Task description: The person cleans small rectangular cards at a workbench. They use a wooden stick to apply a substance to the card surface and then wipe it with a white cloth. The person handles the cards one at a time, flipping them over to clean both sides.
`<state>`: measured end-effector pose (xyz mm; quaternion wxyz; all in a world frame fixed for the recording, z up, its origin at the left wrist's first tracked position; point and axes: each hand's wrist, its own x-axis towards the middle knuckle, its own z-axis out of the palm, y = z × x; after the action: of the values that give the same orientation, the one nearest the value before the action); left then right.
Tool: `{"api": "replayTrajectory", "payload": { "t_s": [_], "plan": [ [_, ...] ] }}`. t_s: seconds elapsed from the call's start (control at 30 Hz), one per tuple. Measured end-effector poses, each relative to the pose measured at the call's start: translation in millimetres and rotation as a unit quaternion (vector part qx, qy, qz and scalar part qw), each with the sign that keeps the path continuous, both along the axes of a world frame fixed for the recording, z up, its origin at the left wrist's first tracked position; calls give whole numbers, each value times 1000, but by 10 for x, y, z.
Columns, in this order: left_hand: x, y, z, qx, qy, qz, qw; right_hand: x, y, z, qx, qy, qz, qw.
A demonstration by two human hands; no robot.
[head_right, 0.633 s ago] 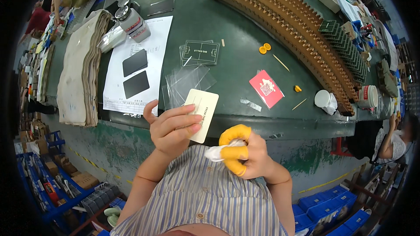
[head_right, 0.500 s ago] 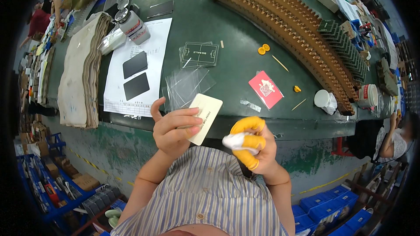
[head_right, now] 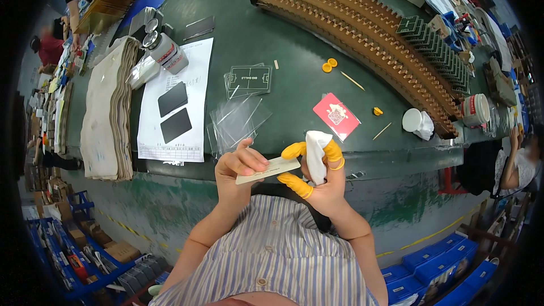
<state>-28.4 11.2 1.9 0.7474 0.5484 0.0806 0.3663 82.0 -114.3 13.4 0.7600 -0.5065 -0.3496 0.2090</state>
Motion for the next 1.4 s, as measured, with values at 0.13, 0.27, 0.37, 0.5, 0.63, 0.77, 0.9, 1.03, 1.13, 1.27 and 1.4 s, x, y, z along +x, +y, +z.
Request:
{"api": "replayTrajectory", "payload": {
  "t_s": [0.13,0.27,0.37,0.5,0.63,0.77,0.9,1.03,1.13,1.27,1.4],
  "plan": [
    [19,-25,31,-32,9,7,999,-18,17,-15,19,13,4,1000],
    [31,-36,28,-56,8,-6,998,-20,3,-63,21,16,12,1000],
    [28,-24,-3,-63,1,-21,998,-11,-29,-48,-1,34,19,999],
    [21,-31,18,-69,16,-20,997,-66,-6,40,9,80,12,997],
    [1,-17,73,5,79,15,997,-46,-47,10,6,57,22,998],
    [-11,36,132,118,121,16,985,-43,-73,82,-33,14,0,999],
    [-10,89,143,242,167,16,956,-42,-120,110,-116,-108,-33,987],
    [-11,68,172,311,214,12,926,-43,-147,277,-205,-226,-46,951],
    [-20,47,169,318,218,27,922,-56,-181,402,-244,-264,-44,932],
    [-22,42,154,262,215,44,940,-64,-267,400,-209,-205,-75,953],
    [-38,69,135,208,192,24,959,-43,-264,421,-163,-131,-94,973]
  ]
}}
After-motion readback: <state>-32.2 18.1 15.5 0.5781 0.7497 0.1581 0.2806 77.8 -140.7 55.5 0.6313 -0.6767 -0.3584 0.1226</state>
